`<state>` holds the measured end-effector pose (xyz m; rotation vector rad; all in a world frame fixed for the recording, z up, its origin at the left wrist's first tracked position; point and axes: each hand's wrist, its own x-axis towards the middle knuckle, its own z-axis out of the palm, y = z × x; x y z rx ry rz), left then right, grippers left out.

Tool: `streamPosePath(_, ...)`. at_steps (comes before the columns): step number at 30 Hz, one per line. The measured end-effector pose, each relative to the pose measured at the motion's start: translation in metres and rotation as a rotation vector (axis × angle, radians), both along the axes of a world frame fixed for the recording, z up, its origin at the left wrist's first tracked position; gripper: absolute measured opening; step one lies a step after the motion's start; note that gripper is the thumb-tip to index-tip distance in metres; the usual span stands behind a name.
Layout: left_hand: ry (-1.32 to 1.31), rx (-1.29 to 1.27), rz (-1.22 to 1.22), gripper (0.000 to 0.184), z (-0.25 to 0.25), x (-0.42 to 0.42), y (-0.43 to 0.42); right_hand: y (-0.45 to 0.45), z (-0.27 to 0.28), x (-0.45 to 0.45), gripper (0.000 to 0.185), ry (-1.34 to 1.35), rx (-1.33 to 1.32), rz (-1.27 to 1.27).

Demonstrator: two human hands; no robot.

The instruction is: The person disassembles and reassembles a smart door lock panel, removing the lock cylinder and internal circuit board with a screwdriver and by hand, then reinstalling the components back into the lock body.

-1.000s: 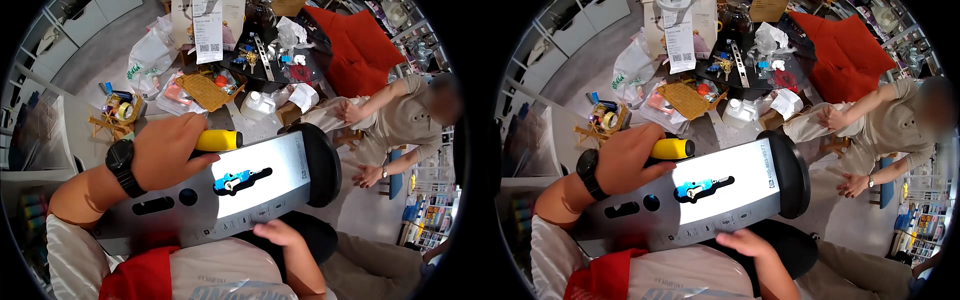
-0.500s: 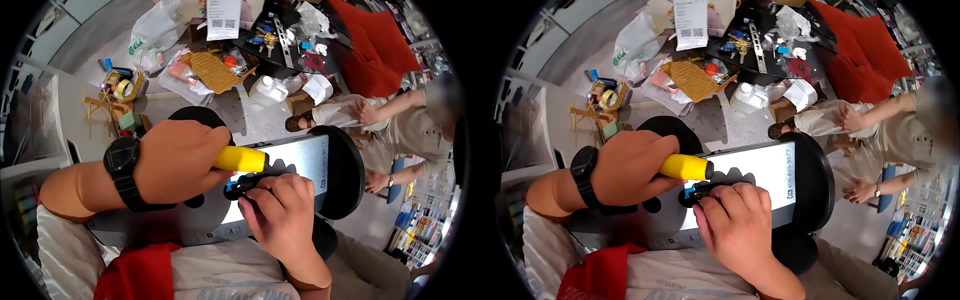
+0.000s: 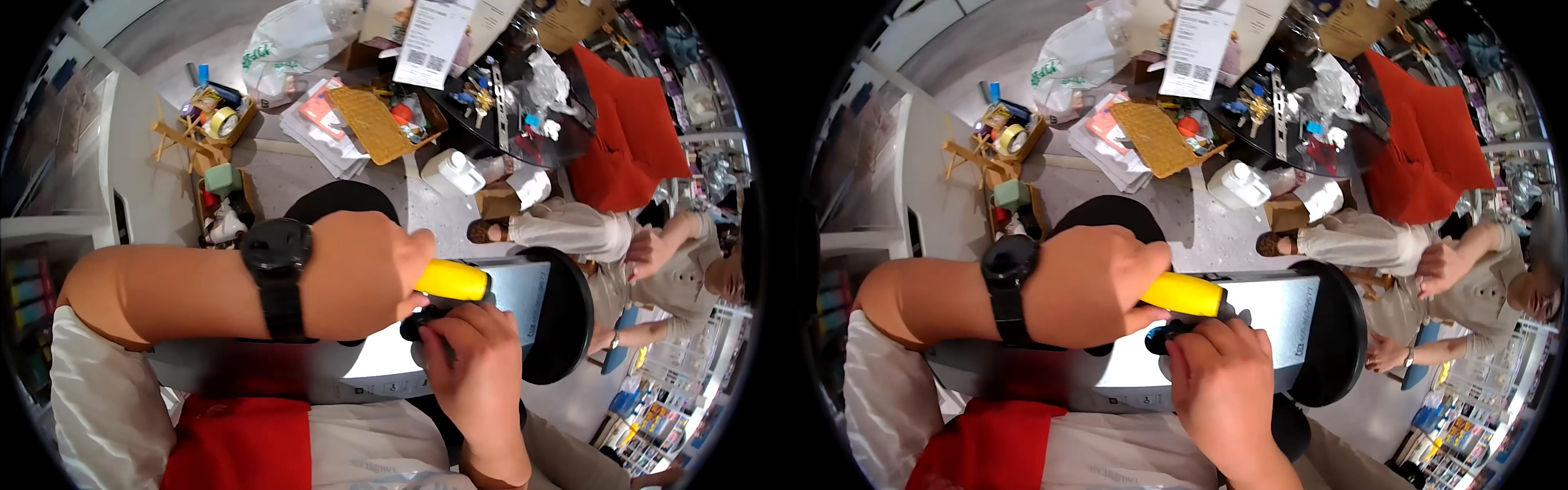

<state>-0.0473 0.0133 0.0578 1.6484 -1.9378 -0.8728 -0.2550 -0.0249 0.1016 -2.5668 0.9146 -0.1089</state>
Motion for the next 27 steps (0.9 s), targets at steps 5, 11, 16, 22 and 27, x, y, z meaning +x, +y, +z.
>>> streamPosePath(5,-0.034,0.036,-0.045,0.036,0.004,-0.001,-0.002,0.011,0.0,-0.001,0.009,0.031,-0.083,-0.014)
streamPosePath(11,-0.298,-0.259,0.063,0.024,0.012,-0.006,0.001,0.006,0.004,-0.023,0.009,-0.46,0.054,-0.263)
streamPosePath(16,-0.388,-0.534,-0.178,0.021,0.036,-0.003,0.003,0.002,0.02,-0.024,0.061,-0.572,0.564,-0.309)
streamPosePath(22,-0.373,-0.823,-0.307,0.032,0.04,-0.014,0.005,0.015,0.01,-0.01,0.04,-0.349,0.382,-0.178)
streamPosePath(27,-0.355,-1.124,-0.225,0.034,0.048,-0.03,0.015,0.022,-0.009,-0.047,0.041,-0.522,0.281,-0.23)
